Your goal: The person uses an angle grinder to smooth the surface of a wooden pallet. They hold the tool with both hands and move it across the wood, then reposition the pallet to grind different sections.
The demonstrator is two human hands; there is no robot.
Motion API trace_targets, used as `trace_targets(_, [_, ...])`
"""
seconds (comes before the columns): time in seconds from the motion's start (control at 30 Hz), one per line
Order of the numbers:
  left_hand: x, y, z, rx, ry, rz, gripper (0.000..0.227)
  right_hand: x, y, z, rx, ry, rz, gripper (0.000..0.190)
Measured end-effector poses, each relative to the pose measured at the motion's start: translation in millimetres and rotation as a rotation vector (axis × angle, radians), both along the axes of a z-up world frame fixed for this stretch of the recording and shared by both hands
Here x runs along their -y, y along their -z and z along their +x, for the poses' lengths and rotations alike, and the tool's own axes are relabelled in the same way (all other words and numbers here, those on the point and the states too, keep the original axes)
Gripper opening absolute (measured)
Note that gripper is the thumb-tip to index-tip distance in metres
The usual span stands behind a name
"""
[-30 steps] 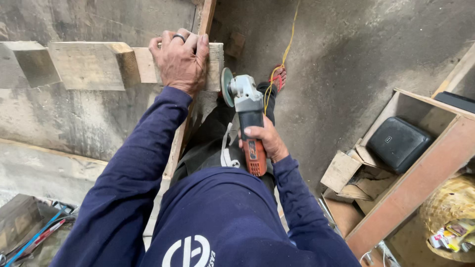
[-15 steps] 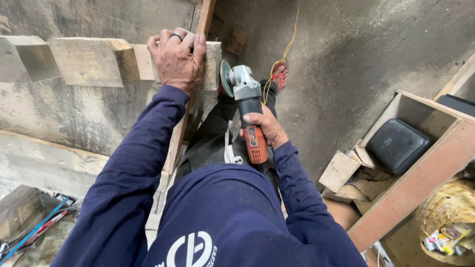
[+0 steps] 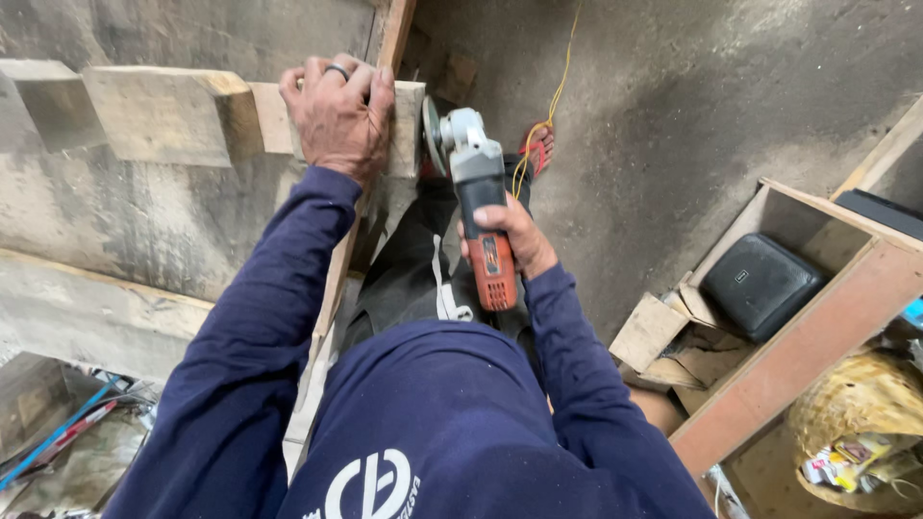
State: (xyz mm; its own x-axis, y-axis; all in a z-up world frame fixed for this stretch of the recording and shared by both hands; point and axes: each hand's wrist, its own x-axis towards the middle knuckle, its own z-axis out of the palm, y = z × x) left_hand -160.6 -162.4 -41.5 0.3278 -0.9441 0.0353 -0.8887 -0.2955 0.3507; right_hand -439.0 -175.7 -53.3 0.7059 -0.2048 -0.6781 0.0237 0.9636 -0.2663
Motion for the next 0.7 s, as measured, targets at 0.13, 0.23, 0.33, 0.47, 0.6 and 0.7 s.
trace_targets(0.13, [9, -2, 8, 0.019, 0.005, -0.039, 0.037, 4, 5, 4, -0.047, -0.005, 0.014, 0.046])
trace_targets(0.23, [5, -5, 3, -0.031, 0.007, -0.04, 0.036, -7, 0, -4, -0.102, -0.01, 0.051, 0.047])
trace_targets(0.33, [5, -9, 2, -0.036, 0.013, -0.046, 0.036, -7, 2, -4, -0.115, -0.024, 0.029, 0.049])
trace_targets(0.47, [5, -8, 4, -0.03, 0.008, -0.042, 0.035, 7, 25, 10, -0.041, 0.006, -0.033, 0.05])
trace_targets(0.6, [6, -10, 2, -0.075, -0.006, -0.013, 0.036, 7, 38, 18, -0.067, 0.034, -0.038, 0.05])
trace_targets(0.7, [7, -12, 3, -0.062, 0.003, -0.025, 0.037, 2, 39, 19, -0.022, 0.062, -0.015, 0.048])
